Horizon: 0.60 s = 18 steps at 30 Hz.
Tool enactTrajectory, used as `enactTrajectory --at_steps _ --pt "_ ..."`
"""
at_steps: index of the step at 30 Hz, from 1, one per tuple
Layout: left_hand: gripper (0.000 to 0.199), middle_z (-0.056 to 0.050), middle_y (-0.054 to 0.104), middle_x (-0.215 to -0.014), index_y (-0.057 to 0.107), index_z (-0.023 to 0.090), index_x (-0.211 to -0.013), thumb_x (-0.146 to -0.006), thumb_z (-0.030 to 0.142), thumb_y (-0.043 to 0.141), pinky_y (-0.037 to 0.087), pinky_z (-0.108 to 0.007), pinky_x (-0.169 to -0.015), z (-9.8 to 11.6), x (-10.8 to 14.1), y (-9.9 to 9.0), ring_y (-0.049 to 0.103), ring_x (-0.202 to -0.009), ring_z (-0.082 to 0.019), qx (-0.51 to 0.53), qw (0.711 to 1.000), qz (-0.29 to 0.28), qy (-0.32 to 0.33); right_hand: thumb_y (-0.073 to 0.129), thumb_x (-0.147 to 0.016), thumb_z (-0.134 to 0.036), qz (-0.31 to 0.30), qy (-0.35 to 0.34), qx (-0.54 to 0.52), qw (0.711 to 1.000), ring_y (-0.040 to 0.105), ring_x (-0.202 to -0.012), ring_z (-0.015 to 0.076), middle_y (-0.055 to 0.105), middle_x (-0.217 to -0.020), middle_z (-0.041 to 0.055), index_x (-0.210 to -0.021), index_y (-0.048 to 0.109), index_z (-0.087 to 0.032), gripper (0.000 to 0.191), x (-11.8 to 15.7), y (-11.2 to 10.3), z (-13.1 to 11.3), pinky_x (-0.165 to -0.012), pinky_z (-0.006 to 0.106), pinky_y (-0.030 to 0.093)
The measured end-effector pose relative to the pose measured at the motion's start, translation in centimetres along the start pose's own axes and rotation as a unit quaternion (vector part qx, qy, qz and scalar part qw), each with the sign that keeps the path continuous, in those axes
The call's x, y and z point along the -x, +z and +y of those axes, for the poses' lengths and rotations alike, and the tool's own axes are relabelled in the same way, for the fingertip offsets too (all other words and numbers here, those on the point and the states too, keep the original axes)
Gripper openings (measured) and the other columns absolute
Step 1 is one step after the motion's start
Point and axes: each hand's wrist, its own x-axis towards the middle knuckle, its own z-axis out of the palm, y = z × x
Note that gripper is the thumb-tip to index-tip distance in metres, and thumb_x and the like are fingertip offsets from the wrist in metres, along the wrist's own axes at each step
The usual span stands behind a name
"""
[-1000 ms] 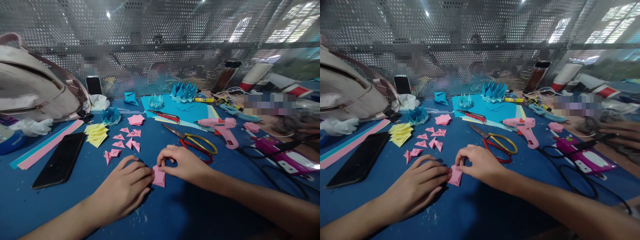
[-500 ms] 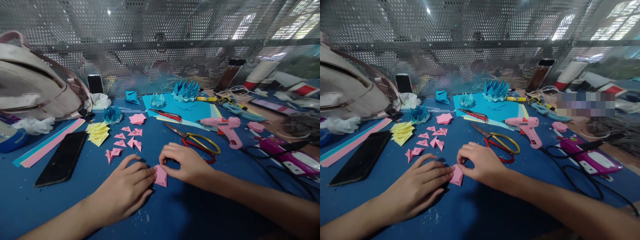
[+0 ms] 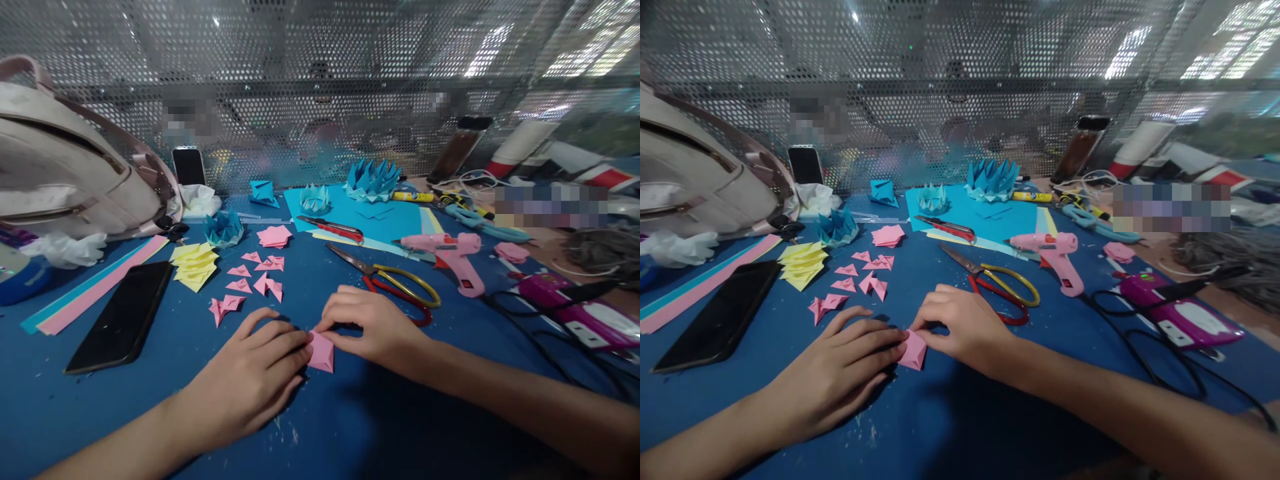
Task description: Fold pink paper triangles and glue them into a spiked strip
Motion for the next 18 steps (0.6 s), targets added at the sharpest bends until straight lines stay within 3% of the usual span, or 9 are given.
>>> enactTrajectory --at_steps 5,11,18 --pt "0.031 -0.01 0.064 -0.129 0.059 0.017 -0.126 -0.097 0.016 0.048 0.036 -0.046 -0.103 0.0 -0.1 -0.2 0.057 -0.113 -0.024 -0.003 1.0 0.0 -0.011 0.063 -0.088 -0.017 -0.006 -0.03 0.009 0.999 0.057 -0.077 0.0157 0.071 -0.081 0.0019 -0.082 0.072 -0.019 0.011 0.0 -0.3 0.0 -0.07 0.027 0.042" --pt "0.025 -0.01 0.061 -0.134 0.058 0.017 -0.121 -0.099 0.021 0.046 0.029 -0.045 -0.108 0.0 -0.2 -0.5 0.054 -0.12 -0.024 0.019 0.999 -0.042 -0.02 0.06 -0.091 -0.021 -0.019 -0.048 0.036 0.998 0.056 -0.08 0.0165 0.071 -0.084 0.0034 -0.083 0.072 -0.019 0.015 0.0 -0.8 0.3 -0.07 0.027 0.043" --pt "0.024 -0.007 0.062 -0.134 0.058 0.017 -0.12 -0.1 0.025 0.046 0.024 -0.045 -0.109 0.1 -0.3 -0.4 0.053 -0.121 -0.023 0.011 0.999 -0.045 -0.025 0.059 -0.094 -0.022 -0.031 -0.088 0.064 0.994 0.054 -0.081 0.0159 0.07 -0.083 0.0031 -0.088 0.073 -0.019 0.016 -0.1 -1.1 0.4 -0.071 0.026 0.041"
